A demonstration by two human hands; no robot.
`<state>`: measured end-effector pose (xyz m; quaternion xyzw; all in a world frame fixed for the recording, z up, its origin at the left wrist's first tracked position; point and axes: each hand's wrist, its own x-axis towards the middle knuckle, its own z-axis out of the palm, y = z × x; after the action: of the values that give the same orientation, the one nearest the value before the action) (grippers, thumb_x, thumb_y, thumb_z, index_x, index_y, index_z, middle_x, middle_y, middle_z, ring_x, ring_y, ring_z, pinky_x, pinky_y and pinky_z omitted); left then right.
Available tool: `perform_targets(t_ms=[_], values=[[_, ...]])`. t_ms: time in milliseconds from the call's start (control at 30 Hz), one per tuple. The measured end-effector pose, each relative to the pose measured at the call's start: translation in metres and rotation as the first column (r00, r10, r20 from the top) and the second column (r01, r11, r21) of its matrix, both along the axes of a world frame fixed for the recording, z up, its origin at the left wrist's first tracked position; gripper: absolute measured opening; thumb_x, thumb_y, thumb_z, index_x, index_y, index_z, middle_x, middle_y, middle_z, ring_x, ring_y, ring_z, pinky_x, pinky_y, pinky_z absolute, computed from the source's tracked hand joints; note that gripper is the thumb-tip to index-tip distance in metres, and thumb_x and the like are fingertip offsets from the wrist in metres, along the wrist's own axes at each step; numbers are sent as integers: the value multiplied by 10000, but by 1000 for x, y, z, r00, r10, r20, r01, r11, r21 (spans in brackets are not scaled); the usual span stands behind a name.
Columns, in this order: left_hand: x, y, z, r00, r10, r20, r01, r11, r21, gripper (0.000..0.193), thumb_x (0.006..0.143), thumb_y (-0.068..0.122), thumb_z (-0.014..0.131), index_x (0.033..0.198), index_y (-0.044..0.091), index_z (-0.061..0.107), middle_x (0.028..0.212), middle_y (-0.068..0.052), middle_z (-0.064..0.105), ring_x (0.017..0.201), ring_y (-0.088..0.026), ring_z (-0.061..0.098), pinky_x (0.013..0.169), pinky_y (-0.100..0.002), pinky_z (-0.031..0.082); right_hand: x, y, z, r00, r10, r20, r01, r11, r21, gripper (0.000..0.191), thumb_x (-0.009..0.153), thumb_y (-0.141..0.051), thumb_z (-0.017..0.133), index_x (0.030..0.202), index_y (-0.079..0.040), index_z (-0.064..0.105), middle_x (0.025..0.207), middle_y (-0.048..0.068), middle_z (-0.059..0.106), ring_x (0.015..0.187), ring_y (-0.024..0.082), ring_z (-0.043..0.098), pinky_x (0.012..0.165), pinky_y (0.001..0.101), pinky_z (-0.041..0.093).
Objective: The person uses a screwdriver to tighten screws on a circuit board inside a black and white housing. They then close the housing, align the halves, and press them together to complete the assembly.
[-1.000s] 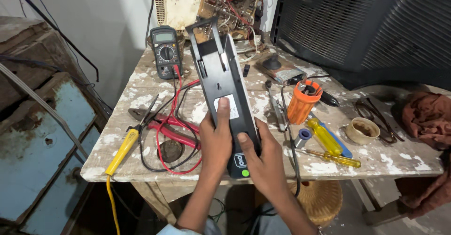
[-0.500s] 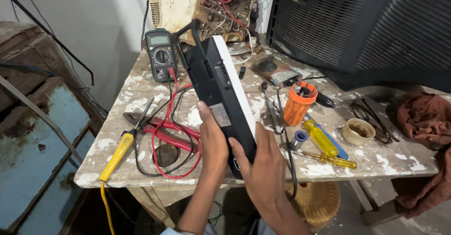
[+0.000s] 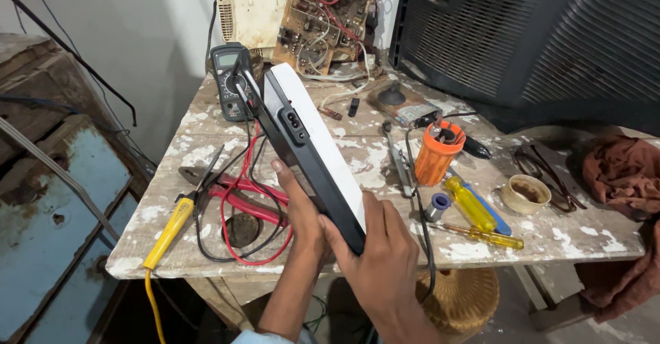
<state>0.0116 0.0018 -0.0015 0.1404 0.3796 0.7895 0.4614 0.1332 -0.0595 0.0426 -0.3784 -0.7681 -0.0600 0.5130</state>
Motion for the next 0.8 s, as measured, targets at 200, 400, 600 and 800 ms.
perform_targets(t_ms=[200,400,600,800], values=[[-2,0,12,995,-53,80,56,998,-42,939,830,836,341,1359,102,589,1258,-101,693,1113,-249,664,981,-362,506,4,11,-5,999,-39,11,38,998,49,616,775,-366,884,1140,71,649,933,214,651,755,391,678,619,446,554],[-36,11,40,997,4,79,-22,971,238,877,858,779,336,1495,188,456,1359,-52,613,1196,-225,617,1040,-409,501,13,15,-16,998,-30,52,22,990,141,627,728,-375,897,1124,45,652,937,207,655,769,386,686,648,450,566],[-34,9,42,993,112,27,-115,955,275,931,879,802,296,1513,141,465,1364,-79,623,1200,-226,629,1056,-392,506,10,15,-8,997,6,83,-12,997,75,654,761,-363,887,1185,48,605,1014,234,639,914,429,663,751,486,560],[-20,5,47,983,181,-38,-167,958,235,931,899,783,252,1508,118,484,1293,-83,649,1132,-211,638,1029,-355,506,-10,22,30,973,229,-26,-229,973,-2,653,848,-296,851,1310,58,556,1165,236,608,1031,419,639,870,473,533]])
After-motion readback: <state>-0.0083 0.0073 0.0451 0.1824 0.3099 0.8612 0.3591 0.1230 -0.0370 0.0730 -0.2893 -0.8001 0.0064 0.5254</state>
